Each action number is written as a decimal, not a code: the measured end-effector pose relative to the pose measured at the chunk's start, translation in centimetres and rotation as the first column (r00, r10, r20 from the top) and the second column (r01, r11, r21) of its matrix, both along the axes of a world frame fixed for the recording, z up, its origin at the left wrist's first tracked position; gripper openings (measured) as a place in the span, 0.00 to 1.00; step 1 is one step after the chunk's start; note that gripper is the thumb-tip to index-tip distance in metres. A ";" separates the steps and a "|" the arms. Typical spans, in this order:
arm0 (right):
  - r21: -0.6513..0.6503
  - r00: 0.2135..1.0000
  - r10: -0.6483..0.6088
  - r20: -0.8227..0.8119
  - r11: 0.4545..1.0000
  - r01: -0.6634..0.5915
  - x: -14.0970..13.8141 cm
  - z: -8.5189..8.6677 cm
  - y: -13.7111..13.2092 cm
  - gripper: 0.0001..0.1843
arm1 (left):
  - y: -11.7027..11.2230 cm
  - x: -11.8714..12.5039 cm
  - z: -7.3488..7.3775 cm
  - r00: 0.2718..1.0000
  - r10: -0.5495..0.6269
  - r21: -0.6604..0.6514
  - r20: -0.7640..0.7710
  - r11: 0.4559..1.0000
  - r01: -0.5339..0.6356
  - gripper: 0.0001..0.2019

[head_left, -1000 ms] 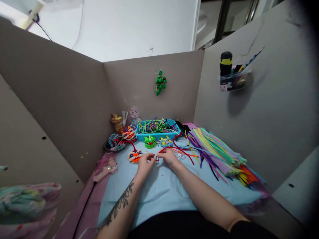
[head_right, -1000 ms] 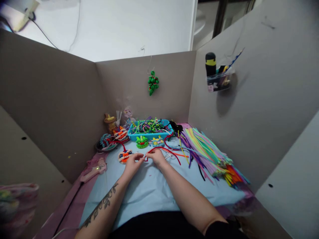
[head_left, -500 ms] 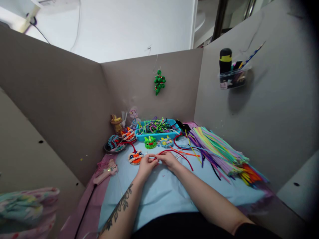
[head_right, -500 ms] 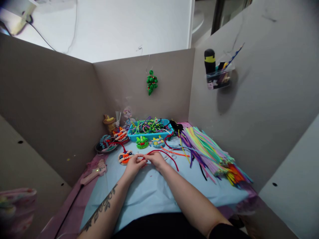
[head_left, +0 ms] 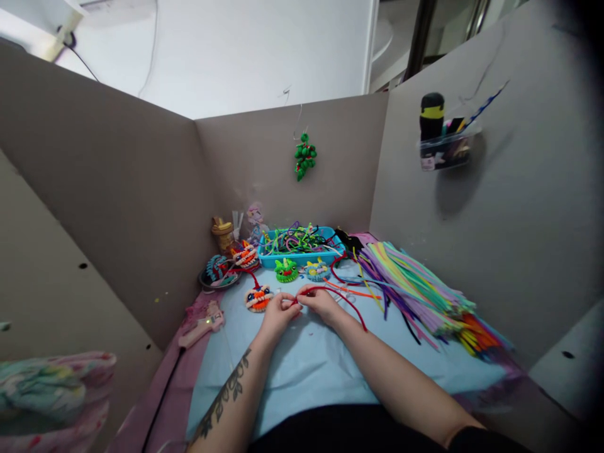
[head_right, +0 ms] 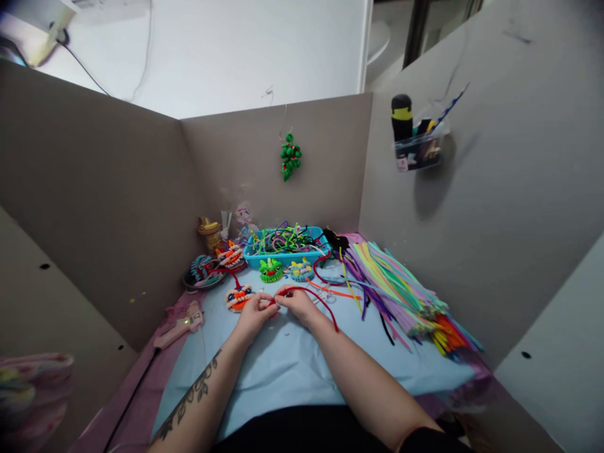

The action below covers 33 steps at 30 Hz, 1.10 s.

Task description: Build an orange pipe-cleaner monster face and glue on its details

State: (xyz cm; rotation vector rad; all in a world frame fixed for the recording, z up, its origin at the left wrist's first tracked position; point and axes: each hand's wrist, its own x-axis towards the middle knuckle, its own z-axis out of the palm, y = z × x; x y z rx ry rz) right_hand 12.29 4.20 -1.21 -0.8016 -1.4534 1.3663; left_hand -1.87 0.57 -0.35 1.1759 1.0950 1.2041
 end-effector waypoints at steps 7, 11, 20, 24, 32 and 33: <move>0.092 0.985 -0.041 0.165 0.995 0.026 -0.5 -0.5 0.3 0.06 | 0.1 -0.1 -0.5 0.997 0.011 0.061 -0.074 0.998 -0.007 0.15; 0.143 0.964 -0.094 0.247 0.988 0.059 -0.4 -0.2 0.3 0.06 | 0.3 -0.4 -0.4 0.995 0.039 0.142 -0.093 0.990 -0.025 0.12; 0.077 0.987 -0.051 0.152 0.996 0.040 -0.3 -0.5 0.2 0.09 | 0.7 -0.9 -0.7 0.995 0.060 0.105 -0.076 0.993 -0.052 0.12; 0.065 0.997 -0.055 0.062 0.997 0.051 -0.7 -0.6 0.1 0.08 | 1.0 -1.1 -0.7 0.990 0.142 0.123 -0.011 0.982 -0.140 0.13; 0.185 0.986 -0.142 0.086 0.975 0.125 -1.8 0.0 -1.0 0.07 | 0.9 -1.1 -0.4 0.982 0.166 0.076 0.087 0.982 -0.173 0.14; 0.194 0.982 -0.164 0.095 0.970 0.143 -1.8 0.1 -1.0 0.07 | 0.9 -1.1 -0.4 0.982 0.154 0.065 0.111 0.985 -0.162 0.15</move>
